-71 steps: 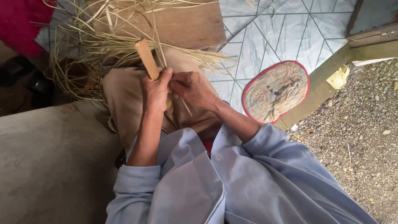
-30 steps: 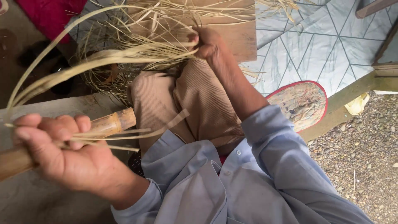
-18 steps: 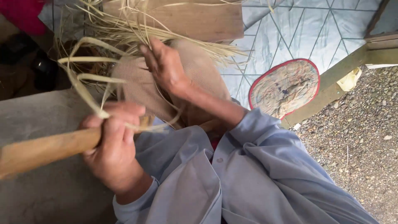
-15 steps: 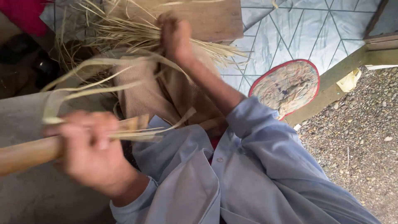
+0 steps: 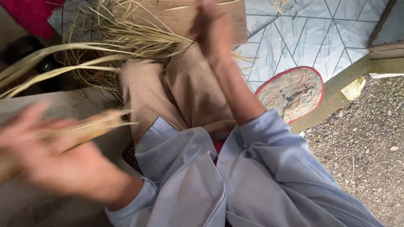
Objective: Preparing straw strips by pulling bundles of raw straw through a wooden stripping tool to refine and smooth the fibers.
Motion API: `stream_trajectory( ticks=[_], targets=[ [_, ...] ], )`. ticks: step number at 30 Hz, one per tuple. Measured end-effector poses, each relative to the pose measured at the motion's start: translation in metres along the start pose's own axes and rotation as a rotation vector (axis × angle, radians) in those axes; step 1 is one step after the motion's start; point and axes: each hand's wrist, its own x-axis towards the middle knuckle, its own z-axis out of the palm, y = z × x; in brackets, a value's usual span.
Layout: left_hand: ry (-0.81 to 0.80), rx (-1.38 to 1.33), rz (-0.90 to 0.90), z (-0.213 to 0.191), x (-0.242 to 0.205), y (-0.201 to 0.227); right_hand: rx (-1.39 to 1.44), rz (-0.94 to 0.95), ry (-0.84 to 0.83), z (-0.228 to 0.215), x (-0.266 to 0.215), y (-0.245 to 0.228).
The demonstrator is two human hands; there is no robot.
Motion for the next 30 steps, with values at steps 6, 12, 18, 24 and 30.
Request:
stream_trajectory(
  ticks=[6,12,18,24,30],
  targets=[
    [-0.67,0.103,-0.158,0.047,-0.041,-0.037,0.795,-0.052,-0.741,0.064,-0.117,-0.023],
    [-0.818,0.143,-0.308,0.037,-0.04,-0.053,0.791,-0.049,-0.841,0.018,-0.088,-0.028],
    [-1.058,-0.053,0.429,0.032,-0.021,-0.024,0.466,-0.15,-0.376,-0.151,-0.049,-0.045],
    [-1.202,-0.001,0.13,0.045,-0.028,-0.028,-1.297,-0.585,0.942,-0.394,-0.032,-0.03],
    [-1.581,0.347,0.106,0.072,-0.045,-0.04,-0.561,-0.802,-0.118,-0.216,-0.1,-0.052]
  ],
)
